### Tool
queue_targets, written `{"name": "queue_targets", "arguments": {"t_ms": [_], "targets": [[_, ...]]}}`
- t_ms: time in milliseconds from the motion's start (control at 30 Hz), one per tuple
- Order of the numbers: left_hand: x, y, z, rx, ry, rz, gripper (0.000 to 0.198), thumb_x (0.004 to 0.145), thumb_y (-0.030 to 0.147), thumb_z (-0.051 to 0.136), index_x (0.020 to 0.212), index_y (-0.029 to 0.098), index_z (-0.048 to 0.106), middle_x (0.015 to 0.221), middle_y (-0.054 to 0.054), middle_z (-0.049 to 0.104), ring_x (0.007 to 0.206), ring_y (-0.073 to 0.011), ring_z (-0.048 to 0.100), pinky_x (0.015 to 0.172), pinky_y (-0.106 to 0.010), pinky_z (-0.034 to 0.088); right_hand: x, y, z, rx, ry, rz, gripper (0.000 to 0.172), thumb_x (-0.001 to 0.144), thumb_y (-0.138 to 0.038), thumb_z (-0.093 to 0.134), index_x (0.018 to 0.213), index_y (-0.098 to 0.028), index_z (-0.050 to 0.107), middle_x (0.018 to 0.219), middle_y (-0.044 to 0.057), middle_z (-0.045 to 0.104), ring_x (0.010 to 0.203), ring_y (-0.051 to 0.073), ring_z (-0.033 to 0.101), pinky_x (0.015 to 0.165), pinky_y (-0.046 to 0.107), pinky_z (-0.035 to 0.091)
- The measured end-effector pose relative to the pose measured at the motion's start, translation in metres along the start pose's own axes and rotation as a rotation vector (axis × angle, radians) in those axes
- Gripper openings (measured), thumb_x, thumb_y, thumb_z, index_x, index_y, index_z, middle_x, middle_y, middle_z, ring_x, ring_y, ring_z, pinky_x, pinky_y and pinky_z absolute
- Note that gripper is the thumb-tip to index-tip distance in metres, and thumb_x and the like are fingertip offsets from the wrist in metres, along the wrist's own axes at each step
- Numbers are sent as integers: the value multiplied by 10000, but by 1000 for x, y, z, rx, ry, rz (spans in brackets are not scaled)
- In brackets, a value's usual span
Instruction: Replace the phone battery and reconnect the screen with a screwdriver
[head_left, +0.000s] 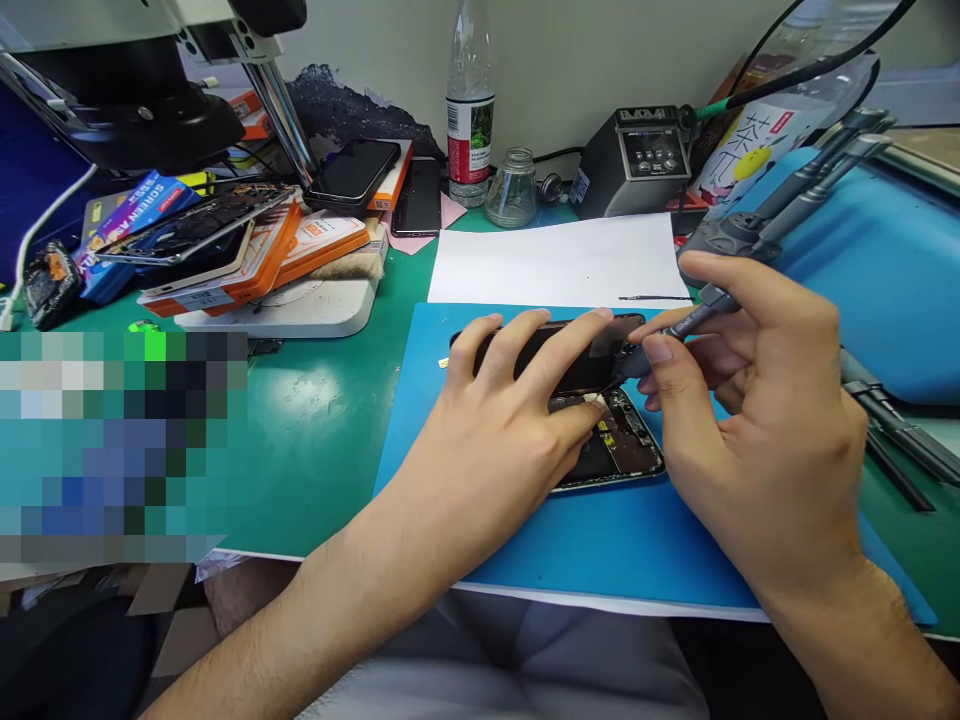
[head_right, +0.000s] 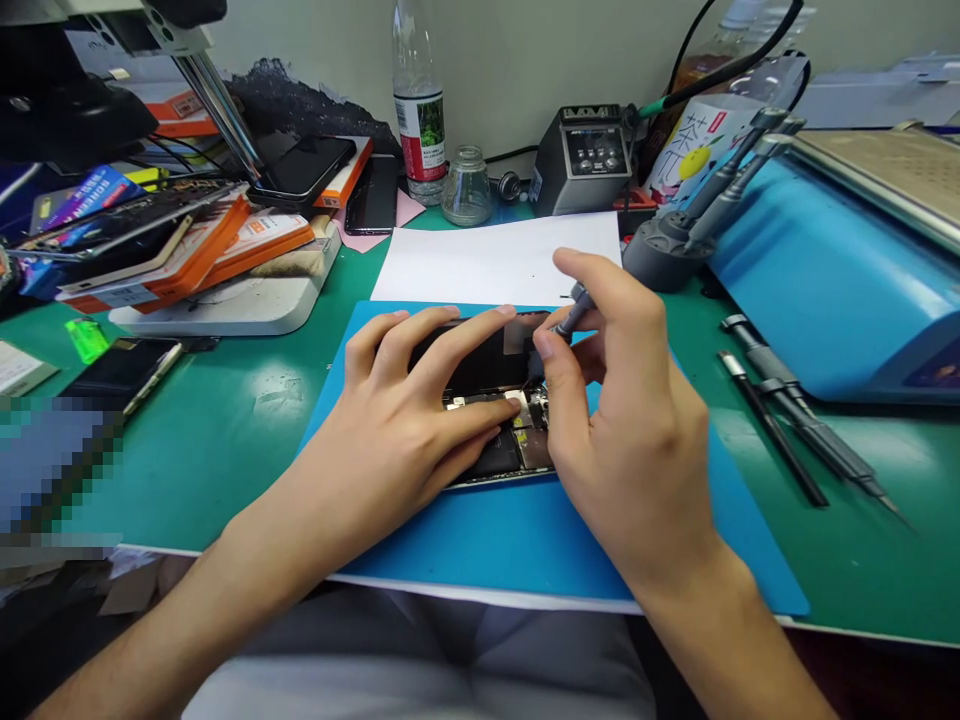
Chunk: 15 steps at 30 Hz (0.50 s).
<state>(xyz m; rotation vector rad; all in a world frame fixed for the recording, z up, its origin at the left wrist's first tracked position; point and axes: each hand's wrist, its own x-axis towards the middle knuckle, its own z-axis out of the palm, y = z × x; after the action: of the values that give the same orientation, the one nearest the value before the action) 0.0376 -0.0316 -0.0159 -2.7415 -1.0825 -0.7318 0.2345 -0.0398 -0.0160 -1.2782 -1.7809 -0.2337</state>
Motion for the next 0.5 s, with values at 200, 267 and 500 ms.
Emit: {"name": "queue_targets", "arguments": {"t_ms": [200,267,500], "targets": [[0,0,0,-4,9,3,193,1037,301,657,1168,318,798,1748,-18,390,1545,-341,390,1287,-594,267,4,-2,-5,-93,25,-70,505,1059,-251,586,1555,-347,570,1176,34,760,913,222,730,857,422,612],[-1,0,-1,-4,6,2,193,1037,300,656,1168,321,797,1748,-23,389,1546,-342,391,1285,-598,266,5,0,-6,-133,41,-75,489,1064,-248,578,1538,-369,594,1113,29,774,930,235,728,883,442,599],[-1,0,0,-7,-3,0,213,1048,303,644,1196,332,794,1749,-25,384,1551,-341,381,1285,-590,255,7,3,-8,-116,47,-68,456,1049,-270,624,1495,-364,636,1149,38,762,969,228,706,922,458,590]]}}
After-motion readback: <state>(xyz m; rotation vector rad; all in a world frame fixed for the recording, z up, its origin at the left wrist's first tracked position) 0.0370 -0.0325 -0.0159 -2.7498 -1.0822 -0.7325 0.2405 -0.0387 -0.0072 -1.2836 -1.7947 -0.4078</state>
